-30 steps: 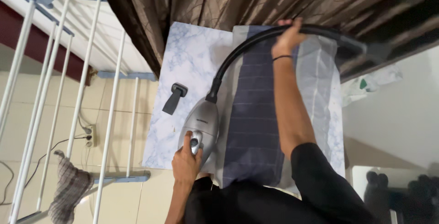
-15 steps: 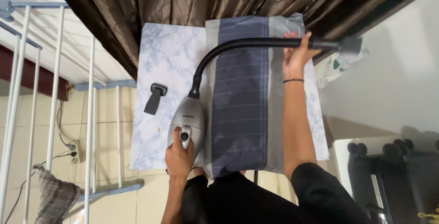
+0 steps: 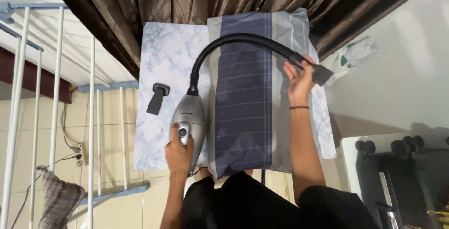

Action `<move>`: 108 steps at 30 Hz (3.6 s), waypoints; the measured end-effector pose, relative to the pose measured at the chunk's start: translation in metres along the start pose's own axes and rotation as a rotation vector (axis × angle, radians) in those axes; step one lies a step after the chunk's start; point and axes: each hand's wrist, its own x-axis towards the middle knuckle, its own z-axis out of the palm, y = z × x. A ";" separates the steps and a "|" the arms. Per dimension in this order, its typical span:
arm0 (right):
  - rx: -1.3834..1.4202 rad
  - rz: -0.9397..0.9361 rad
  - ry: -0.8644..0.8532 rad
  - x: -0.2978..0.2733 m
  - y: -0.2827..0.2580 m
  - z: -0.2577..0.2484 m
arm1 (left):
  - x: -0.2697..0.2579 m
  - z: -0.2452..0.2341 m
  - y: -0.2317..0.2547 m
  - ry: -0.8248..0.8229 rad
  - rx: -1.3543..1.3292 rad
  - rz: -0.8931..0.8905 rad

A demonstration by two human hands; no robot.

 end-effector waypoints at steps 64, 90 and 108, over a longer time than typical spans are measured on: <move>-0.219 0.633 -0.345 0.183 -0.124 -0.088 | -0.386 -0.015 -0.075 -0.043 0.068 0.056; -0.187 0.748 -0.499 -0.036 -0.063 -0.177 | -0.504 0.055 -0.058 0.333 -0.047 -0.575; -1.196 -0.204 -0.518 -0.252 -0.097 -0.144 | -0.472 0.043 -0.051 0.424 -0.034 -0.562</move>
